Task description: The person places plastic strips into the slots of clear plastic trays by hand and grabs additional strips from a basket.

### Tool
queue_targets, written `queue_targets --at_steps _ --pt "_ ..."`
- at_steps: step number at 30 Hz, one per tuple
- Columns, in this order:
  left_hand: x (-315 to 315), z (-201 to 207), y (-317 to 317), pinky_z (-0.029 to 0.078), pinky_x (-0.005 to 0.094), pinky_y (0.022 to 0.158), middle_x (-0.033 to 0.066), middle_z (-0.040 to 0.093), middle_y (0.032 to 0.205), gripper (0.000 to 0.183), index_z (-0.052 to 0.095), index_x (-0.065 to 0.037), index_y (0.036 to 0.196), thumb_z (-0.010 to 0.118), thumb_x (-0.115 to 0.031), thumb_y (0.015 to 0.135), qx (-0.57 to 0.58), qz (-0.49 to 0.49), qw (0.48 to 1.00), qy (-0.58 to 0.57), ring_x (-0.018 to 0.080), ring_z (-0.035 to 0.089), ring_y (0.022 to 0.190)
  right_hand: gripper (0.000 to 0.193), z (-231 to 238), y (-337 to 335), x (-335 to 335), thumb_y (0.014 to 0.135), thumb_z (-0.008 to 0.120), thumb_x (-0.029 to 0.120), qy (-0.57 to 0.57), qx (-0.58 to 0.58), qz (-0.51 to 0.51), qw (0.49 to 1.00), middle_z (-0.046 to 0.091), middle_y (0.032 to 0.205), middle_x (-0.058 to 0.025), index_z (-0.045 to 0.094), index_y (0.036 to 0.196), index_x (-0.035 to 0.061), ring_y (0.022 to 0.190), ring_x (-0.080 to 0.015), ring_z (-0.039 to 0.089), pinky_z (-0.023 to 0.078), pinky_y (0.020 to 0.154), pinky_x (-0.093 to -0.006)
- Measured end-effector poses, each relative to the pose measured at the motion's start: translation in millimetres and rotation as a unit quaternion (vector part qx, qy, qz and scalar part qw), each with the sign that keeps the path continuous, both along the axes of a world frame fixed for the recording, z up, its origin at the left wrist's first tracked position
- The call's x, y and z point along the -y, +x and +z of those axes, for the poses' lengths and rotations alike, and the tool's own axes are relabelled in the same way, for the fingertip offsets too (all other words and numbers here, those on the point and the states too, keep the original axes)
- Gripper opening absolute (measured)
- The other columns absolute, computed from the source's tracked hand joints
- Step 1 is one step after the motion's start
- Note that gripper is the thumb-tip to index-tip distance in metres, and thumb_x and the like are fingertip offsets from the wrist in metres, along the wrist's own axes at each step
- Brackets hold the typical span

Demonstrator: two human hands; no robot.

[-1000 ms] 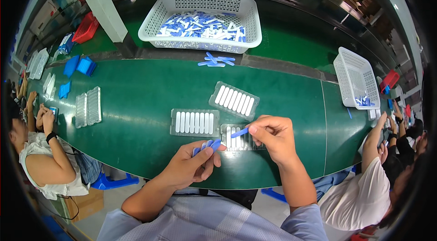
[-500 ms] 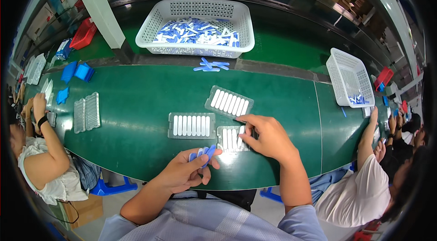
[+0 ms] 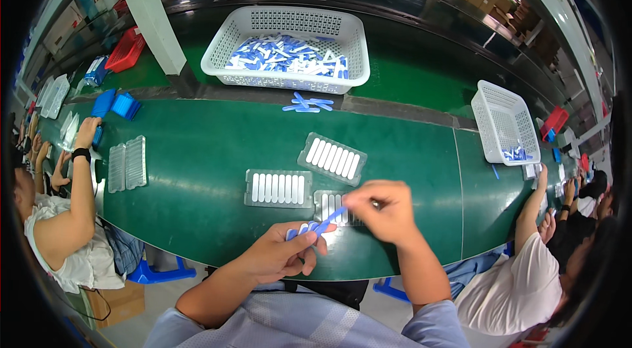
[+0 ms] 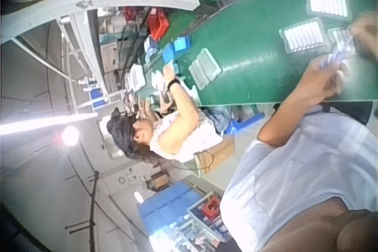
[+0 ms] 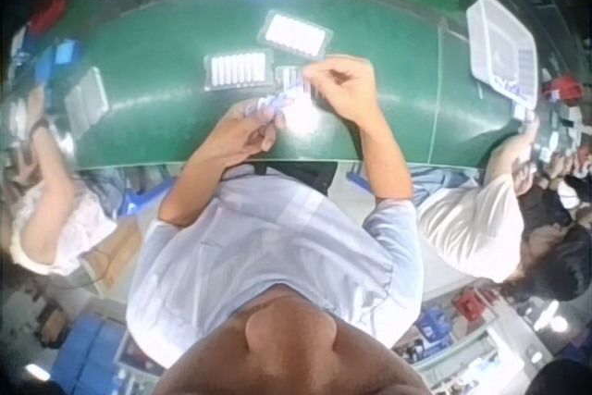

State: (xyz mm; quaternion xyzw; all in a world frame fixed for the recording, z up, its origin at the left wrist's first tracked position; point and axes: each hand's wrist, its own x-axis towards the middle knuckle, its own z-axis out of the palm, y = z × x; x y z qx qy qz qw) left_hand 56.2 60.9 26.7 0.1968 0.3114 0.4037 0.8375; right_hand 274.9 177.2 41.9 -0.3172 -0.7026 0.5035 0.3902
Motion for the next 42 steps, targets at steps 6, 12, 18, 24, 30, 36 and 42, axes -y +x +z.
queue_targets --at_steps 6,12,18,24,30,36,42 --pt "0 -10 0 0.029 0.0189 0.04 0.0058 0.065 0.101 0.043 0.048 0.002 0.142 0.05 -0.023 0.107 -0.014 0.043 0.999 -0.026 0.0109 0.063 0.067 0.01 23 28 -21 0.079 0.08 0.01 0.224 0.195 -0.055 0.953 0.067 0.067 -0.0094 0.078 0.087 0.0044 0.058 -0.0184 0.062 0.047 0.054 -0.0304" --pt "0 -10 -4 0.03 0.0188 0.039 0.0059 0.065 0.101 0.043 0.046 0.002 0.143 0.05 -0.023 0.107 -0.002 0.046 0.998 -0.034 0.0119 0.065 0.069 0.04 22 30 -2 0.077 0.082 0.028 0.128 0.392 0.086 0.907 0.06 0.06 -0.0082 0.076 0.113 0.0127 0.061 -0.0272 0.062 0.047 0.057 -0.0399" --pt "-2 -8 -4 0.03 0.0182 0.038 0.0071 0.064 0.103 0.043 0.045 0.003 0.143 0.049 -0.022 0.108 0.012 0.038 0.999 -0.034 0.0123 0.065 0.07 0.051 37 44 -9 0.079 0.08 0.027 0.035 0.405 0.203 0.891 0.048 0.053 -0.0056 0.07 0.127 0.0153 0.051 -0.0266 0.05 0.041 0.054 -0.0392" --pt "-4 -7 4 0.03 0.0185 0.039 0.0075 0.064 0.102 0.042 0.047 0.002 0.142 0.049 -0.023 0.108 0.02 0.014 0.998 -0.053 0.0117 0.064 0.069 0.045 18 22 -3 0.076 0.085 0.017 0.049 0.113 0.093 0.988 0.036 0.053 -0.0002 0.072 0.118 0.0107 0.049 -0.0116 0.036 0.032 0.048 -0.03" --pt "-2 -9 13 0.03 0.0192 0.041 0.0058 0.063 0.101 0.044 0.048 0.002 0.142 0.051 -0.025 0.107 0.019 -0.022 0.999 -0.021 0.0096 0.061 0.067 0.012 11 8 6 0.081 0.081 0.007 0.009 0.054 0.08 0.995 0.059 0.061 -0.0012 0.078 0.092 0.0044 0.051 -0.0066 0.044 0.035 0.048 -0.0264" --pt "-2 -7 6 0.031 0.0191 0.043 0.0039 0.062 0.099 0.044 0.046 0.003 0.143 0.05 -0.022 0.107 0.01 0.028 0.999 -0.04 0.0096 0.061 0.067 0.015 16 46 -25 0.076 0.083 0.017 0.23 0.214 -0.001 0.949 0.068 0.066 -0.0084 0.08 0.088 0.0069 0.056 -0.0215 0.061 0.046 0.053 -0.0322" --pt "-2 -4 -3 0.032 0.0189 0.044 0.0033 0.063 0.101 0.044 0.044 0.003 0.144 0.05 -0.022 0.107 0.024 0.034 0.998 -0.053 0.0101 0.061 0.067 0.037 24 46 -9 0.073 0.086 0.034 0.112 0.405 0.076 0.904 0.064 0.062 -0.0075 0.08 0.105 0.0163 0.055 -0.0243 0.06 0.044 0.054 -0.0367"
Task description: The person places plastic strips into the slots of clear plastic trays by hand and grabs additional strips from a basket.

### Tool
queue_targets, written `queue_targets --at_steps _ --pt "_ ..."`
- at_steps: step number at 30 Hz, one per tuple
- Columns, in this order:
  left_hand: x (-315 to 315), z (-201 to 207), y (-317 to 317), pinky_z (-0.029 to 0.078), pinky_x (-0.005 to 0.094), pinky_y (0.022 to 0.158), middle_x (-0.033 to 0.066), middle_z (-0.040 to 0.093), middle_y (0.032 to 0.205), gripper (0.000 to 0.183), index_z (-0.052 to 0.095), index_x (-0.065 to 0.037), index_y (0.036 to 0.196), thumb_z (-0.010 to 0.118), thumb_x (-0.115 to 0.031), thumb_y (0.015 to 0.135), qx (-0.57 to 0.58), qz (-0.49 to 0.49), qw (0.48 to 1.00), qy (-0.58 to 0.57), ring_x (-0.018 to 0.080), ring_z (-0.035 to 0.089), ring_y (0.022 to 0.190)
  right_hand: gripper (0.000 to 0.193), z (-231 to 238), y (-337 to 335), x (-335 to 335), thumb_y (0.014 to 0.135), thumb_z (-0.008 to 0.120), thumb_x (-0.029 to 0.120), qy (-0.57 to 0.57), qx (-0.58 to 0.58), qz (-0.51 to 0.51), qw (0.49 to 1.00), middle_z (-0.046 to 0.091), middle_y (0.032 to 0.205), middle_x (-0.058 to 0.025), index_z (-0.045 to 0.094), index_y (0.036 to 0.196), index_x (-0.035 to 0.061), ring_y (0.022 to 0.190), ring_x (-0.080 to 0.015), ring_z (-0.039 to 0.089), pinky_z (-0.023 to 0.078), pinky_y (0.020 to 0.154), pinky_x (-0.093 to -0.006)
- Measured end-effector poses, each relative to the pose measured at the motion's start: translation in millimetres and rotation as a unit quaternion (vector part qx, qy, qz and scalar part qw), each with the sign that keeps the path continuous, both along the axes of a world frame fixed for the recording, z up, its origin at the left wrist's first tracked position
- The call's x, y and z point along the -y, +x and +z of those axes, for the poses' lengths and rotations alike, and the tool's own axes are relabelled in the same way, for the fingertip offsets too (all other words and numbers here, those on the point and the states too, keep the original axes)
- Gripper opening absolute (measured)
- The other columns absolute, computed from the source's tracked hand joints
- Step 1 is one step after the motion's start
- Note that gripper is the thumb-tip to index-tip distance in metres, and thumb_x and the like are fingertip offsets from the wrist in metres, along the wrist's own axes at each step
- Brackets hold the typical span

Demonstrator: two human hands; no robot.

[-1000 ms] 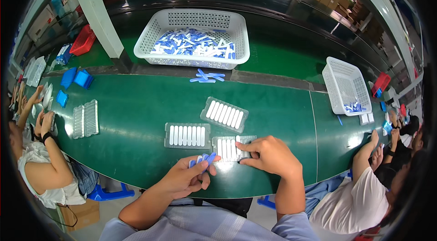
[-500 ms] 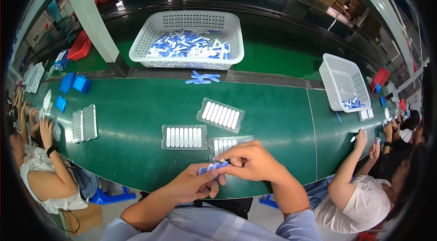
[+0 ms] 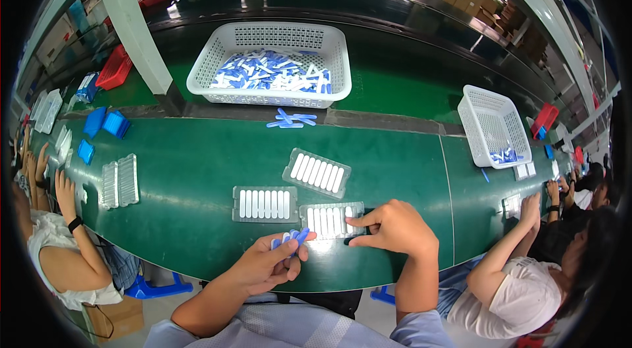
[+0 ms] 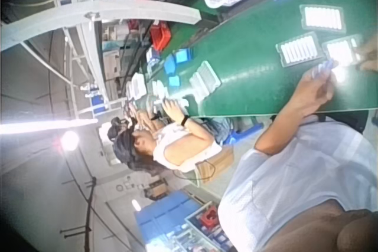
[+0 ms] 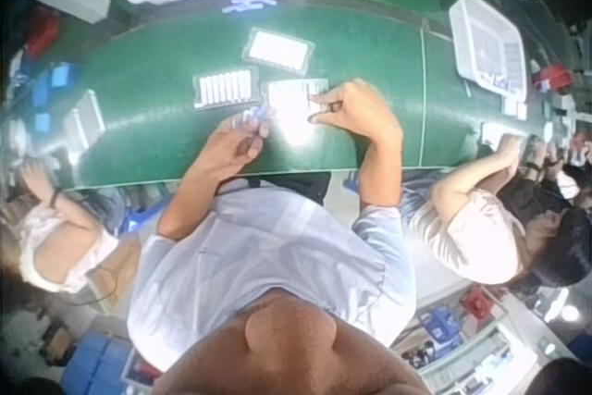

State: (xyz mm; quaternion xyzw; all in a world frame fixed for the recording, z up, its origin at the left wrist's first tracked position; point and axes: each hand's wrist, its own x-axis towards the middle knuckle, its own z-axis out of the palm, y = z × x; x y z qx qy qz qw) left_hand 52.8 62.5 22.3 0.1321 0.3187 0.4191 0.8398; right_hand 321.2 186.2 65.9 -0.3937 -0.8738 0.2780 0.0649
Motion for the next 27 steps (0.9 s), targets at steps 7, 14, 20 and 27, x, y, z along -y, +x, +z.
queue_targets --at_steps 7,14,20,27 --pt "-2 2 3 0.032 0.0184 0.042 0.0044 0.063 0.101 0.045 0.043 0.003 0.145 0.049 -0.023 0.108 -0.001 -0.002 1.0 -0.004 0.0094 0.061 0.067 0.036 5 0 -6 0.075 0.085 0.029 -0.055 -0.069 0.018 0.996 0.051 0.055 -0.0059 0.079 0.106 0.0126 0.05 -0.0204 0.052 0.04 0.051 -0.0352" --pt "-1 0 3 0.03 0.0177 0.039 0.0053 0.063 0.101 0.045 0.042 0.003 0.145 0.047 -0.023 0.108 0.023 -0.003 1.0 -0.015 0.009 0.061 0.067 0.023 -1 -10 -2 0.078 0.082 0.02 -0.052 -0.185 -0.023 0.981 0.051 0.054 -0.0044 0.079 0.099 0.0101 0.046 -0.0159 0.046 0.036 0.047 -0.0311" --pt "-4 2 8 0.031 0.0182 0.039 0.0049 0.063 0.1 0.044 0.045 0.003 0.143 0.048 -0.023 0.108 0.018 -0.022 1.0 -0.01 0.0092 0.061 0.066 0.024 -7 -27 5 0.077 0.085 0.013 -0.071 -0.32 -0.027 0.944 0.048 0.055 -0.0008 0.077 0.1 0.0082 0.049 -0.0098 0.04 0.033 0.047 -0.0273" --pt "-5 7 15 0.03 0.0194 0.04 0.0026 0.064 0.097 0.046 0.049 0.003 0.14 0.052 -0.029 0.107 -0.046 -0.04 0.998 0.011 0.0088 0.06 0.064 0.014 -23 -28 9 0.09 0.075 0.009 -0.246 -0.45 -0.138 0.848 0.06 0.064 0.0021 0.076 0.101 -0.0002 0.055 -0.0033 0.047 0.034 0.049 -0.021"
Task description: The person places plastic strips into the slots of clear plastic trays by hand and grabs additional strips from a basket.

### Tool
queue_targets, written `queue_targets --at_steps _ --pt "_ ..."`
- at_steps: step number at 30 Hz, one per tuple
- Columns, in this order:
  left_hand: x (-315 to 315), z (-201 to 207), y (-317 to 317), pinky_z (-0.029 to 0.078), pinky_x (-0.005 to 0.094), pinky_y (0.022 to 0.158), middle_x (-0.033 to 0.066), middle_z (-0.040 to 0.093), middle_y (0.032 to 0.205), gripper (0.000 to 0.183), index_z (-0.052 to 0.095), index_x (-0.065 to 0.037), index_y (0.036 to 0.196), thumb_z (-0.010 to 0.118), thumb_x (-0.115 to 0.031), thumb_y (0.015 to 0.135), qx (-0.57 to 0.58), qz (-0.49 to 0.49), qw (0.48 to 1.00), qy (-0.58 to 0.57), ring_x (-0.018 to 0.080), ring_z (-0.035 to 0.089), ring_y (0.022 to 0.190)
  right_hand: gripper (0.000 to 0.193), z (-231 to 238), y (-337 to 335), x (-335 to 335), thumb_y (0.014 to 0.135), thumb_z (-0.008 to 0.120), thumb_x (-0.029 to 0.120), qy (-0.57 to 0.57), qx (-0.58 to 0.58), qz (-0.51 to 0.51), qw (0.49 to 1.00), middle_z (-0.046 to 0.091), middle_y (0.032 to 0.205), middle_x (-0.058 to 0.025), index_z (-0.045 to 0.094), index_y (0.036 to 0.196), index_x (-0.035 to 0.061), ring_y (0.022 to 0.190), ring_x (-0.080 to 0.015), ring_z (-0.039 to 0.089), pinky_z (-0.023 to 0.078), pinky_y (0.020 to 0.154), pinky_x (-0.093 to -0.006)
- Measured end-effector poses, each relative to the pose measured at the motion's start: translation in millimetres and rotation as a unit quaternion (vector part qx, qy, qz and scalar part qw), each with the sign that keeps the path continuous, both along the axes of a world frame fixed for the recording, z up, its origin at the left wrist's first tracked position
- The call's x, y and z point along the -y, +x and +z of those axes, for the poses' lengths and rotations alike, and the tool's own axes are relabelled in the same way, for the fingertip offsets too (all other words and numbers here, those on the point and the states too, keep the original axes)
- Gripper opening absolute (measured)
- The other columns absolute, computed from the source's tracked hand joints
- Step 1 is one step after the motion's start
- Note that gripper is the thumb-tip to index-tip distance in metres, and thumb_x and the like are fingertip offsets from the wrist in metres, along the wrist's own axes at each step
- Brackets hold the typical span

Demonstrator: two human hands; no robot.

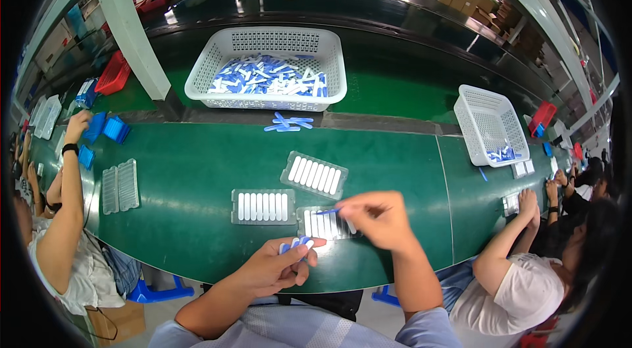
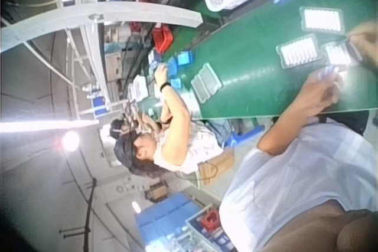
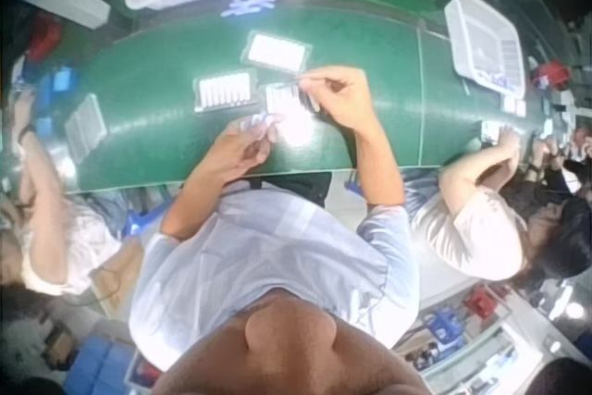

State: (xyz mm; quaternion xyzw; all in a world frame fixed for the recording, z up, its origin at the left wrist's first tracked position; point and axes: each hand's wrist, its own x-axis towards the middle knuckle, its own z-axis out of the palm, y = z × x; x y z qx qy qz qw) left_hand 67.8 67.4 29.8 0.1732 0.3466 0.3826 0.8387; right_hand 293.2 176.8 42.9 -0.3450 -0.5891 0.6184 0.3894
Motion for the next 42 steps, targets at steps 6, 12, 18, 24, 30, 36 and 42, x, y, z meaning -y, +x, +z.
queue_targets --at_steps 6,12,18,24,30,36,42 --pt "-6 11 5 0.031 0.019 0.043 0.0089 0.068 0.114 0.046 0.05 0.003 0.139 0.051 -0.03 0.107 -0.079 0.013 0.997 -0.021 0.0123 0.066 0.074 0.014 12 23 -13 0.094 0.069 0.008 -0.034 0.045 0.176 0.983 0.07 0.073 -0.0041 0.076 0.101 -0.0015 0.06 -0.0066 0.058 0.044 0.052 -0.0221" --pt "-3 -1 9 0.029 0.0193 0.044 0.0135 0.067 0.116 0.04 0.054 0.002 0.133 0.049 -0.029 0.107 -0.058 -0.04 0.997 0.013 0.0152 0.068 0.077 0.016 15 -1 -2 0.093 0.07 0.009 0.19 0.139 0.16 0.959 0.071 0.074 -0.004 0.077 0.105 0.0023 0.062 -0.0033 0.057 0.044 0.053 -0.024" --pt "-3 1 2 0.027 0.0201 0.042 0.0111 0.067 0.108 0.04 0.055 0.002 0.132 0.05 -0.029 0.107 -0.045 -0.018 0.998 0.049 0.0137 0.067 0.075 0.01 11 31 -19 0.092 0.07 0.006 0.027 0.011 0.017 0.999 0.069 0.073 -0.0038 0.075 0.092 -0.0028 0.06 -0.0047 0.057 0.044 0.052 -0.0219" --pt "-2 -8 -3 0.028 0.0203 0.042 0.0102 0.067 0.108 0.04 0.055 0.002 0.132 0.051 -0.029 0.107 -0.003 -0.015 0.999 0.028 0.0126 0.066 0.073 0.013 3 18 -24 0.085 0.074 0.007 0.183 0.234 0.11 0.949 0.069 0.074 -0.0053 0.076 0.097 0.0034 0.064 -0.0145 0.059 0.047 0.059 -0.0309" --pt "2 -12 -5 0.028 0.0198 0.041 0.0095 0.067 0.105 0.042 0.055 0.002 0.132 0.052 -0.031 0.106 0.004 -0.019 0.999 0.031 0.0123 0.066 0.072 0.032 0 8 -23 0.085 0.075 0.018 0.329 0.328 0.091 0.881 0.058 0.084 -0.0069 0.074 0.116 0.0112 0.085 -0.027 0.055 0.046 0.081 -0.0385" --pt "5 -11 -9 0.029 0.0194 0.04 0.0098 0.066 0.106 0.042 0.054 0.003 0.132 0.051 -0.03 0.107 0.009 -0.014 0.999 0.035 0.0117 0.066 0.072 0.053 3 8 -28 0.079 0.08 0.021 0.305 0.313 0.079 0.896 0.054 0.086 -0.0072 0.064 0.129 0.013 0.085 -0.0269 0.052 0.044 0.082 -0.0371" --pt "8 -6 -14 0.029 0.0191 0.04 0.0106 0.066 0.107 0.042 0.053 0.004 0.133 0.049 -0.028 0.107 0.008 -0.015 0.999 0.031 0.0117 0.065 0.072 0.053 2 17 -29 0.074 0.083 0.021 0.266 0.342 0.077 0.898 0.05 0.081 -0.0054 0.065 0.123 0.0101 0.082 -0.0244 0.051 0.044 0.079 -0.0368"
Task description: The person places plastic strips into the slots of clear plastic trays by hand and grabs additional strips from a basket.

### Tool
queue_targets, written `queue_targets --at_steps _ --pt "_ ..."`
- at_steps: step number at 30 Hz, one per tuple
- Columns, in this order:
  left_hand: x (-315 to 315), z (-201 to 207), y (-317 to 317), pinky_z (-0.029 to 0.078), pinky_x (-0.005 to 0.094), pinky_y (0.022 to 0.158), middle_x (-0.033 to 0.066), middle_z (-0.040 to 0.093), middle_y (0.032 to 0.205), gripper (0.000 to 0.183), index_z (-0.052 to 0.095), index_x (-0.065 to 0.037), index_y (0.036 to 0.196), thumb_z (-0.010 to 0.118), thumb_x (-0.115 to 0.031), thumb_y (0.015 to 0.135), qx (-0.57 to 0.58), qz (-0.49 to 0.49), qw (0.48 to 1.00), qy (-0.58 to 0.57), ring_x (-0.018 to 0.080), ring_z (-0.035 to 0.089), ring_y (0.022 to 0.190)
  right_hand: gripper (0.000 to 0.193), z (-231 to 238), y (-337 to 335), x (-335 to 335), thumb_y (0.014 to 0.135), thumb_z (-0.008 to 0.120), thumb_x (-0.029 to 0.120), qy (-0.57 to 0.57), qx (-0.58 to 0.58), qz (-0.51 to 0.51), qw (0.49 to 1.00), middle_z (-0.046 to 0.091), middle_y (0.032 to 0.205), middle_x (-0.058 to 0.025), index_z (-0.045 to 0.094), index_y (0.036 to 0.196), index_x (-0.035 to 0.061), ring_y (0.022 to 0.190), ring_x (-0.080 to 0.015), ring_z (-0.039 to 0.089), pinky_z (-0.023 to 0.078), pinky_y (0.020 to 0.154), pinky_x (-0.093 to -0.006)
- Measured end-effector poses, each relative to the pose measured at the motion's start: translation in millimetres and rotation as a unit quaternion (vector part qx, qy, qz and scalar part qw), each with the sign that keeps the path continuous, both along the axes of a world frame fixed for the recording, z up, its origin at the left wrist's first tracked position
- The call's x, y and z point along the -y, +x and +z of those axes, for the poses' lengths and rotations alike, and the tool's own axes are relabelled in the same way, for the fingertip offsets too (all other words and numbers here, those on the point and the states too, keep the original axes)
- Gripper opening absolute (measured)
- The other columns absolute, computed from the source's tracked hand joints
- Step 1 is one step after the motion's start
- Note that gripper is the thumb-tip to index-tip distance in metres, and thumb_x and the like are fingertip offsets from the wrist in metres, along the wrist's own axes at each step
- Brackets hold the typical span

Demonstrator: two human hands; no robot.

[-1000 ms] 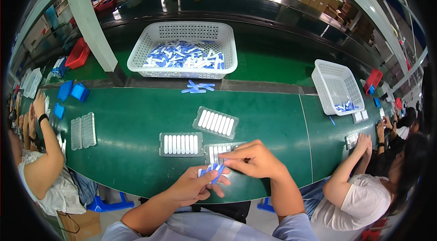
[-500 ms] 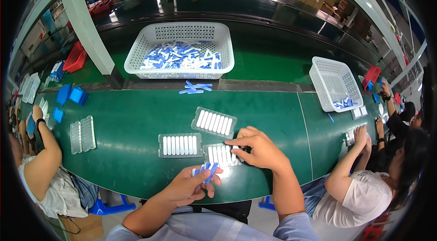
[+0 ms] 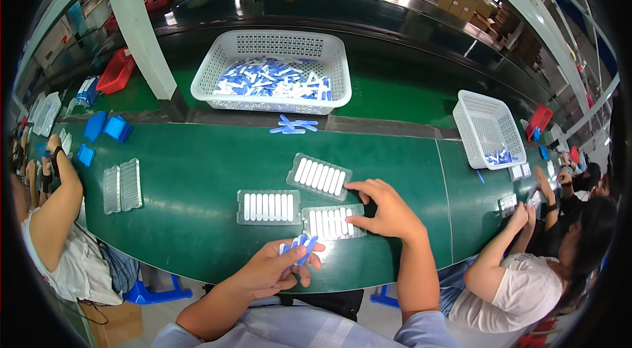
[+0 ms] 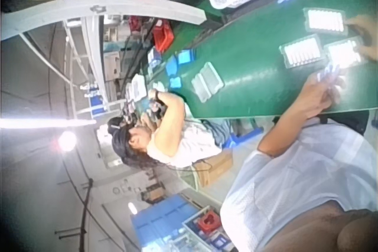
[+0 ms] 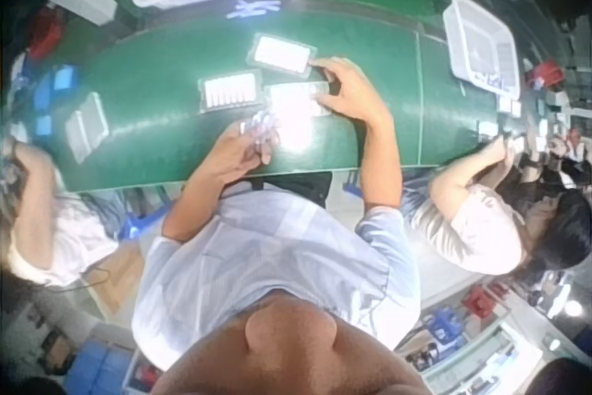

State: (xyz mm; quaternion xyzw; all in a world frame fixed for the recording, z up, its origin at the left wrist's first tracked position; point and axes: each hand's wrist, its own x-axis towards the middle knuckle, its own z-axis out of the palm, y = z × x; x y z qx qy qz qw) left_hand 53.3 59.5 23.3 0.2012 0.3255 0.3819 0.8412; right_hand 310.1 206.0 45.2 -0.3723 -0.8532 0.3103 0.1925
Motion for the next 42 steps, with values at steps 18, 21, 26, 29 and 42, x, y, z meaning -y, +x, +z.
queue_targets --at_steps 18,21,26,29,42 --pt "-1 11 7 0.029 0.0188 0.041 0.0124 0.067 0.11 0.043 0.051 0.004 0.136 0.052 -0.027 0.106 -0.049 -0.029 0.998 0.025 0.012 0.065 0.072 0.004 -7 -14 15 0.079 0.079 0.002 -0.103 -0.328 -0.032 0.938 0.065 0.068 -0.0028 0.077 0.083 0.0022 0.056 -0.0076 0.051 0.038 0.051 -0.0256" --pt "2 4 3 0.028 0.0189 0.037 0.0163 0.067 0.103 0.039 0.052 0.007 0.133 0.052 -0.022 0.106 -0.028 0.015 0.999 0.024 0.0158 0.066 0.067 0.005 16 13 1 0.076 0.082 0.008 0.121 -0.19 -0.086 0.971 0.064 0.062 -0.0025 0.078 0.076 0.007 0.057 -0.0142 0.054 0.042 0.056 -0.0291" --pt "2 2 -5 0.028 0.019 0.037 0.0154 0.066 0.1 0.039 0.051 0.008 0.133 0.051 -0.02 0.106 -0.036 0.044 0.998 0.004 0.0158 0.064 0.064 0.011 14 8 6 0.076 0.082 0.02 0.16 -0.024 -0.003 0.987 0.064 0.062 -0.0033 0.077 0.074 0.0103 0.061 -0.0228 0.059 0.047 0.065 -0.0349" --pt "5 8 -10 0.027 0.0193 0.037 0.0152 0.066 0.099 0.039 0.052 0.008 0.132 0.05 -0.021 0.107 -0.047 0.056 0.997 0.003 0.0158 0.063 0.063 0.012 18 10 13 0.079 0.079 0.024 0.138 0.04 0.028 0.989 0.065 0.063 -0.0051 0.079 0.08 0.012 0.065 -0.0254 0.063 0.05 0.065 -0.0373" --pt "18 10 -40 0.029 0.0203 0.038 0.0133 0.068 0.099 0.034 0.053 0.006 0.13 0.051 -0.019 0.106 -0.061 0.09 0.994 0.007 0.0166 0.066 0.065 0.046 21 42 26 0.075 0.084 0.034 -0.119 0.107 0.072 0.985 0.058 0.065 -0.0034 0.075 0.118 0.0186 0.06 -0.0224 0.058 0.046 0.058 -0.0348"
